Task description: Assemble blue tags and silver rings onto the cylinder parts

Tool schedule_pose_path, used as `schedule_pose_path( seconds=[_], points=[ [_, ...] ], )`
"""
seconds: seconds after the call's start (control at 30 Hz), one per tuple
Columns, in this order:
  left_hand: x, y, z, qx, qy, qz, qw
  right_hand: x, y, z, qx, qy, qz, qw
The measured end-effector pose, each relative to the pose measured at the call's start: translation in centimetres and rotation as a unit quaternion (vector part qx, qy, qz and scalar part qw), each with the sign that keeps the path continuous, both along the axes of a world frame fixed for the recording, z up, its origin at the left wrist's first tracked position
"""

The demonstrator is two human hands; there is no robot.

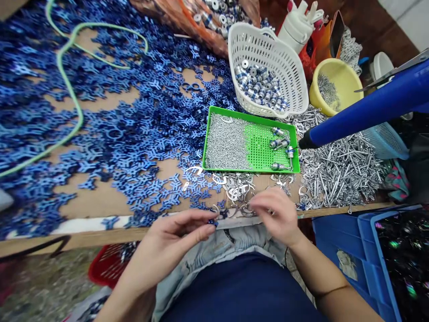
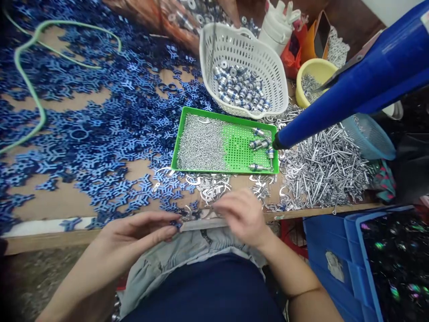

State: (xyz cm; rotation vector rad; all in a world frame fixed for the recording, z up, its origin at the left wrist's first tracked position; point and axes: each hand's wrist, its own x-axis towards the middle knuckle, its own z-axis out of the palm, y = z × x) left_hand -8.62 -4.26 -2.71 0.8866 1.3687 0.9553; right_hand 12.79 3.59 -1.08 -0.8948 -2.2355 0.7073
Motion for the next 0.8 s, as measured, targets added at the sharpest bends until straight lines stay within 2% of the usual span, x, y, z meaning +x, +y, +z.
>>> schedule_pose_path(
  seconds=[0.07,0.13,0.23,0.37,0.43,0.5,0.6,0.67,0.73,0.8],
  points=[
    [0.1,0.0,-0.1,0.009,0.023,0.014,1.0,1.7,0.7,-0.3,-0.032,-0.067,-0.139,0.987],
    [0.3,0.0,-0.1,0.021,0.04,0.015,0.999,3.2,1.4,-0.7,-0.013,-0.161,-0.2,0.966],
    [0.5,0.0,-0.1,0.009,0.038,0.015,0.999,4.2,2.3,-1.2,0.05,-0.295,-0.195,0.934],
    [0.6,-0.2,-0.1,-0.002,0.046,0.004,0.999,3.2,3.0,-0.8,0.128,-0.433,-0.146,0.88],
    [0.5,-0.3,-0.2,-0.002,0.059,-0.01,0.998,2.4,3.4,-0.7,0.155,-0.477,-0.115,0.858],
    [0.4,-0.4,-0.2,0.002,0.066,-0.018,0.998,1.9,3.8,-0.7,0.172,-0.493,-0.101,0.847],
    [0.4,-0.3,0.0,0.028,0.065,-0.008,0.997,1.9,4.2,-0.6,0.185,-0.49,-0.094,0.847],
    [0.6,-0.2,0.1,0.046,0.048,0.013,0.998,2.1,3.9,-0.1,0.202,-0.463,-0.084,0.859],
    [1.1,0.1,0.4,0.048,0.005,0.034,0.998,2.2,3.2,0.9,0.215,-0.37,-0.057,0.902],
    [1.6,0.5,0.6,0.031,-0.062,0.043,0.997,1.9,2.1,2.1,0.198,-0.226,0.007,0.954]
  ],
)
